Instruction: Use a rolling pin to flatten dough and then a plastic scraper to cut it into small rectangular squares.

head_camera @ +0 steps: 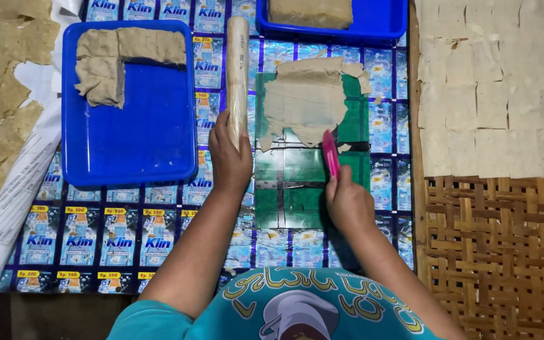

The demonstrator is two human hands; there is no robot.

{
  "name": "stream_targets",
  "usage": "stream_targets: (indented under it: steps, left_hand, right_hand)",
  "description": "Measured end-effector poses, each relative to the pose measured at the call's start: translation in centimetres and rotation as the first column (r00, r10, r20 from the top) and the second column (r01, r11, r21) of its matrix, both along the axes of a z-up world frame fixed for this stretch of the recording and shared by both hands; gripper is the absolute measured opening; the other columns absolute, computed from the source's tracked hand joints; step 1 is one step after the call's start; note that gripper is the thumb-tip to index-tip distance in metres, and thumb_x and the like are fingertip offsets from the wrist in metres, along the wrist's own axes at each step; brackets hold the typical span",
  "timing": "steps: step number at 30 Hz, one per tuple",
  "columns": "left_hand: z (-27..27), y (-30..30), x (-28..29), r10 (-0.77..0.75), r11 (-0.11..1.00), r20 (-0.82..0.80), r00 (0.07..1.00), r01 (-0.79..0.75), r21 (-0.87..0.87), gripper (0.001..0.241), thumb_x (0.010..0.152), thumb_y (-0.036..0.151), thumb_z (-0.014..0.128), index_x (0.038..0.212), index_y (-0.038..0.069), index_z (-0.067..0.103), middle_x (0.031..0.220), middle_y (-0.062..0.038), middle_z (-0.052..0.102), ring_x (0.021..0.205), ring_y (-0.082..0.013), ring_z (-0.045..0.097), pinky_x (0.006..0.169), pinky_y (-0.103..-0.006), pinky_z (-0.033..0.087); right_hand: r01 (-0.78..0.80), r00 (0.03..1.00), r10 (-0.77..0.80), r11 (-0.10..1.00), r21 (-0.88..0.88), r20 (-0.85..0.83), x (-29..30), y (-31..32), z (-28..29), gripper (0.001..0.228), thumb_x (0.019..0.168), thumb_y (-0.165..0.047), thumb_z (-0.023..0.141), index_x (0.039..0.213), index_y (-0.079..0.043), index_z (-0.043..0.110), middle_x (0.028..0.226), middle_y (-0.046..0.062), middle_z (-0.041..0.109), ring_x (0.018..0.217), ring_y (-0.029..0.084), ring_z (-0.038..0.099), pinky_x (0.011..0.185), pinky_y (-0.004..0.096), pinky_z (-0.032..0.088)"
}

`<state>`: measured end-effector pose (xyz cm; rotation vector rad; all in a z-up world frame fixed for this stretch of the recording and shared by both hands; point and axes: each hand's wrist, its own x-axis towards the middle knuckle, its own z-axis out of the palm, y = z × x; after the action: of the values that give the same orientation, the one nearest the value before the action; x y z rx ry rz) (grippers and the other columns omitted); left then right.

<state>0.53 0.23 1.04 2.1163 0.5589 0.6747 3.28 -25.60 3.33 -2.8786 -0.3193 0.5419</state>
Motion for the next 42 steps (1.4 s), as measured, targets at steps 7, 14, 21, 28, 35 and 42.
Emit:
stream_targets:
  steps: [7, 14, 21, 28, 35, 42]
  left_hand:
    - [-3.0, 0.7, 1.1, -0.044, 0.998, 0.122, 0.992, 0.038, 0.05, 0.038, 0.097, 0.003, 0.053, 0.131, 0.016, 0.061, 0.141, -0.016, 0.044, 0.134, -0.0425, 0.051, 0.114, -0.0523, 0.043]
    - [-3.6, 0.9, 1.2, -0.033, 0.993, 0.158, 0.987, 0.015, 0.116, 0.036, 0.095, 0.006, 0.056, 0.129, 0.018, 0.064, 0.139, -0.018, 0.047, 0.129, -0.0417, 0.056, 0.11, -0.0506, 0.047]
    - [-2.8, 0.8, 1.1, -0.031, 0.992, 0.145, 0.989, 0.013, 0.123, 0.037, 0.095, 0.007, 0.054, 0.129, 0.018, 0.063, 0.139, -0.019, 0.049, 0.128, -0.0426, 0.057, 0.11, -0.0509, 0.047]
    - [-3.2, 0.9, 1.3, -0.025, 0.99, 0.144, 0.989, 0.005, 0.138, 0.037, 0.095, 0.009, 0.055, 0.129, 0.019, 0.064, 0.14, -0.018, 0.049, 0.127, -0.0408, 0.058, 0.11, -0.0502, 0.048]
    - [-3.4, 1.1, 1.4, -0.019, 0.988, 0.157, 0.987, -0.005, 0.155, 0.038, 0.094, 0.008, 0.055, 0.129, 0.019, 0.065, 0.139, -0.017, 0.049, 0.126, -0.0396, 0.059, 0.109, -0.0491, 0.048]
    - [-3.3, 1.1, 1.4, -0.024, 0.987, 0.173, 0.985, -0.004, 0.159, 0.037, 0.094, 0.008, 0.056, 0.129, 0.019, 0.064, 0.137, -0.018, 0.05, 0.124, -0.0397, 0.06, 0.108, -0.0494, 0.049]
  right_hand:
    - [0.11, 0.994, -0.11, 0.994, 0.026, 0.003, 1.8, 0.5, -1.1, 0.031, 0.105, -0.04, 0.037, 0.12, -0.014, 0.043, 0.081, 0.025, 0.072, 0.087, 0.053, 0.072, 0.078, 0.063, 0.055]
    - [0.118, 0.993, -0.118, 0.993, 0.008, 0.002, 2.7, 1.4, -0.8, 0.03, 0.106, -0.035, 0.035, 0.119, -0.009, 0.043, 0.085, 0.029, 0.071, 0.09, 0.055, 0.071, 0.082, 0.064, 0.055]
    - [0.107, 0.994, -0.107, 0.994, 0.024, 0.005, 4.9, 2.1, -1.2, 0.031, 0.106, -0.036, 0.034, 0.118, -0.009, 0.043, 0.088, 0.031, 0.071, 0.092, 0.057, 0.07, 0.082, 0.066, 0.054]
    - [0.112, 0.993, -0.114, 0.993, 0.04, 0.042, 7.4, 2.8, -2.5, 0.03, 0.106, -0.035, 0.036, 0.116, -0.009, 0.044, 0.086, 0.029, 0.071, 0.089, 0.056, 0.07, 0.078, 0.066, 0.055]
    - [0.083, 0.992, -0.09, 0.994, 0.074, 0.093, 10.7, 4.0, -3.1, 0.029, 0.106, -0.031, 0.036, 0.116, -0.006, 0.045, 0.088, 0.032, 0.07, 0.091, 0.057, 0.069, 0.078, 0.067, 0.055]
    - [0.078, 0.991, -0.085, 0.995, 0.069, 0.105, 14.1, 4.4, -4.9, 0.032, 0.105, -0.033, 0.037, 0.118, -0.005, 0.045, 0.093, 0.03, 0.07, 0.095, 0.056, 0.069, 0.078, 0.067, 0.055]
